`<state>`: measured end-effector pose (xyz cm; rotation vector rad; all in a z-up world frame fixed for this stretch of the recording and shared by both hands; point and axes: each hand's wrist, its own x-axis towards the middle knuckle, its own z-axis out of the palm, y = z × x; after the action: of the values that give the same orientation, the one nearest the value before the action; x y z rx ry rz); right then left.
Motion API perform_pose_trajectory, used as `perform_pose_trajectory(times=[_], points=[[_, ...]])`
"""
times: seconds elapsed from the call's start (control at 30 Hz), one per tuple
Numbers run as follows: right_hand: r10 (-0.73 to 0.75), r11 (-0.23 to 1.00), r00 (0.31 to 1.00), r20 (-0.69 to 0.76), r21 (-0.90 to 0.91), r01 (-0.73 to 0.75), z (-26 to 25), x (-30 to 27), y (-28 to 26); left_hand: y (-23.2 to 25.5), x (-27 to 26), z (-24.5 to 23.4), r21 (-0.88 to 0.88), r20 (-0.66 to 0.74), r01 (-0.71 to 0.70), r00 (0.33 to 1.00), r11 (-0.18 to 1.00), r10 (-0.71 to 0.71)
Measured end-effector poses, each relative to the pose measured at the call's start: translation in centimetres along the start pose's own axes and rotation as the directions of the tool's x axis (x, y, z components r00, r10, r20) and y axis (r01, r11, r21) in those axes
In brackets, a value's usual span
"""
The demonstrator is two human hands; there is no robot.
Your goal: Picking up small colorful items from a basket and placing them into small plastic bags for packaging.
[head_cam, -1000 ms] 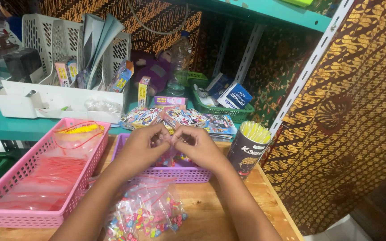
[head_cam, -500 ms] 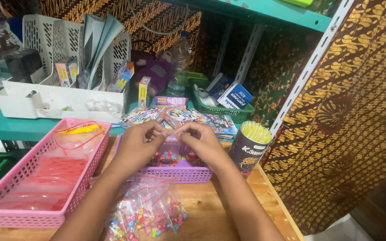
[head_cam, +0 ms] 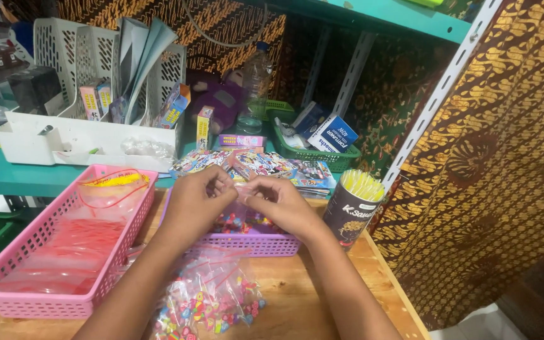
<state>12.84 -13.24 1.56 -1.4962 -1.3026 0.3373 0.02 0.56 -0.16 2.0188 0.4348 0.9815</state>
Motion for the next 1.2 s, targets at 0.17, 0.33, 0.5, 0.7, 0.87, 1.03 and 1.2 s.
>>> perform_pose_trajectory(times=[0.17,0.33,0.5,0.7,0.87,1.03,1.2], points=[[-0.042,0.998,0.999,-0.008,-0.046,0.041,0.8,-1.0,-3.6,1.5,-0.6,-0.1,-0.047,-0.018,-0.023,1.0,0.999,0.022],[-0.053,0.993,0.997,-0.06,-0.113,0.046,0.3,-1.2,-4.5,4.2,-1.7,-0.7,-0.103,-0.027,-0.076,0.997,0.992,0.074],[-0.16,0.987,0.982,-0.105,0.013,0.162,-0.7,-2.1,-5.0,7.2,-3.5,-2.7,-0.081,-0.061,-0.315,0.949,0.946,0.31],[-0.151,0.986,0.982,-0.114,-0.088,0.141,0.4,-7.2,-6.9,7.5,-8.6,-2.6,-0.113,-0.016,-0.264,0.965,0.958,0.263],[0.067,0.98,0.992,-0.108,-0.18,-0.086,0.8,-10.1,-6.0,5.1,-10.3,-0.2,-0.098,0.146,-0.124,0.98,0.987,0.138],[0.255,0.897,0.934,-0.252,-0.3,-0.325,3.3,-11.5,-7.5,3.2,-11.5,1.3,0.113,0.204,-0.285,0.944,0.952,0.258],[-0.091,0.974,0.994,-0.064,-0.213,0.075,4.1,-12.1,-2.4,2.1,-11.9,1.3,0.224,0.172,-0.346,0.934,0.911,0.313]])
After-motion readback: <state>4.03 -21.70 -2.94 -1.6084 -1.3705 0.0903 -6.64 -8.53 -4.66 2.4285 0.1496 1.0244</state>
